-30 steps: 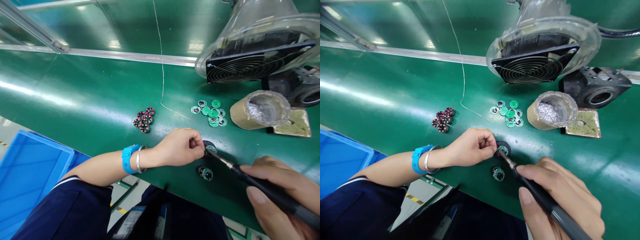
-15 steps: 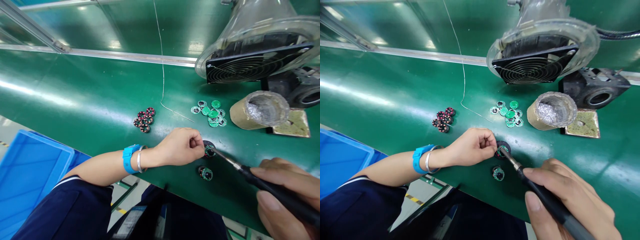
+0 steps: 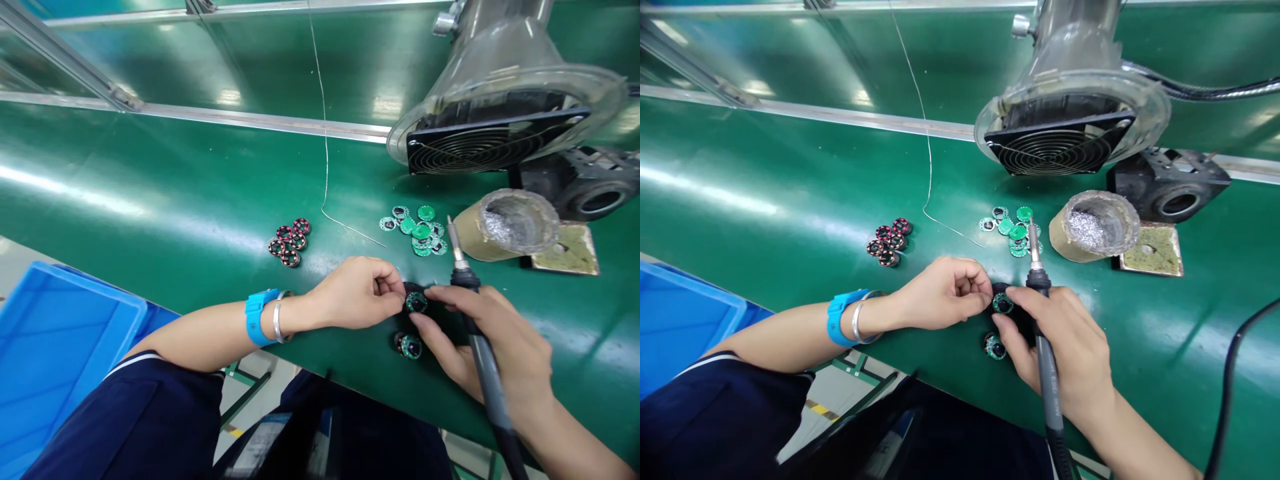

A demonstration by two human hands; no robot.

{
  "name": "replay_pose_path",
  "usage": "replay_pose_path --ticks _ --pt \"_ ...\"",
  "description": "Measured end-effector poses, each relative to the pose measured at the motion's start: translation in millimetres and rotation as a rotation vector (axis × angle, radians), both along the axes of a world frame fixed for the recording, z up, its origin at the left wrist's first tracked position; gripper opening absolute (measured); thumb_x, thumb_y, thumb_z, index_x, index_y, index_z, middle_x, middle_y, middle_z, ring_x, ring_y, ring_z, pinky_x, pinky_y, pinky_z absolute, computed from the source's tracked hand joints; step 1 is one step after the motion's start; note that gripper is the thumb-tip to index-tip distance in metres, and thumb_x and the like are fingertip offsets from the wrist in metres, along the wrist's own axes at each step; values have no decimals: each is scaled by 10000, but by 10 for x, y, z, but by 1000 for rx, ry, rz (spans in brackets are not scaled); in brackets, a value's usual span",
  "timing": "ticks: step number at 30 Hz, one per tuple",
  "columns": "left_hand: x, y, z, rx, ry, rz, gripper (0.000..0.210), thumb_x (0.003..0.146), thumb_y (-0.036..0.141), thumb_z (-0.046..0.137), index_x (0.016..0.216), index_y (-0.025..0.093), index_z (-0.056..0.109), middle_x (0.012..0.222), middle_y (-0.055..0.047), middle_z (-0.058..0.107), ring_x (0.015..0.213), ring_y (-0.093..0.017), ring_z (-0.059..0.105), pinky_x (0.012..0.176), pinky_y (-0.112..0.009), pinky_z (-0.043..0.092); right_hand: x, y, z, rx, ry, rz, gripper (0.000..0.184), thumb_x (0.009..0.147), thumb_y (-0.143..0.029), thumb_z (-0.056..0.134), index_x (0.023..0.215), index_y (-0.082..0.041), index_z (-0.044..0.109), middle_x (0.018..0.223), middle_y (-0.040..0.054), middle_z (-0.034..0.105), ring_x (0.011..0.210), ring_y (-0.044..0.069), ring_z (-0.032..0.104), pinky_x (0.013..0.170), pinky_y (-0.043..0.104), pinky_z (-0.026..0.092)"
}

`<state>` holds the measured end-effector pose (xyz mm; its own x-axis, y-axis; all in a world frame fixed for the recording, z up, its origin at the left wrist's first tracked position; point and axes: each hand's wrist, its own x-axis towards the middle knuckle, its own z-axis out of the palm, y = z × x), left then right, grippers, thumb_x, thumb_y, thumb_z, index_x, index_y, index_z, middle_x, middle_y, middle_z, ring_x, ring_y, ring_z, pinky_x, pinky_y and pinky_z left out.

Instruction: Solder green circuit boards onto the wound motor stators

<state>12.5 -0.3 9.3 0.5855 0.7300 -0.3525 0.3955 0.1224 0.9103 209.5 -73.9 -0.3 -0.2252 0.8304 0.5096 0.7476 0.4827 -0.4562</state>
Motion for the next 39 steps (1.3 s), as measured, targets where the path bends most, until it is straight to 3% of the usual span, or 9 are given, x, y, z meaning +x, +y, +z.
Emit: replay_pose_path --ticks 7,16,20,27,33,39 --pt "-7 -6 -19 -43 -37 4 50 758 168 605 762 141 647 649 34 596 559 -59 510 516 -170 414 -63 19 -12 23 -31 13 425 774 -162 753 1169 -194 598 790 -8 631 636 114 549 633 276 487" --pt "-14 -11 -39 -27 -78 -7 47 763 165 612 775 135 647 679 26 601 580 -60 514 533 -171 429 -79 35 -20 30 -11 27 413 783 -159 735 1172 -176 595 855 26 676 661 128 581 641 286 503" --pt "-31 -12 -35 88 -84 -26 32 750 134 617 781 144 618 712 33 579 586 -50 518 541 -159 439 -62 25 1 37 8 19 440 770 -141 738 1180 -194 590 854 17 681 642 125 566 617 289 494" --pt "-33 -38 -65 285 -148 -58 186 794 203 641 975 159 640 964 -13 595 532 -7 551 529 -152 494 11 0 56 13 41 -15 430 791 -179 719 1192 -224 571 913 22 696 719 145 628 660 307 519" --pt "1 -60 -94 420 -165 -90 133 847 224 618 931 147 687 897 -25 659 571 -34 564 561 -152 513 41 -14 57 9 65 -2 396 794 -173 713 1164 -206 577 913 20 699 699 135 628 632 294 516" --pt "24 -89 -89 516 -87 -63 123 821 185 594 835 169 716 872 -33 705 717 -97 633 621 -183 523 34 -49 16 -31 31 -90 348 825 -268 719 1147 -250 587 964 12 714 790 168 684 685 312 552"
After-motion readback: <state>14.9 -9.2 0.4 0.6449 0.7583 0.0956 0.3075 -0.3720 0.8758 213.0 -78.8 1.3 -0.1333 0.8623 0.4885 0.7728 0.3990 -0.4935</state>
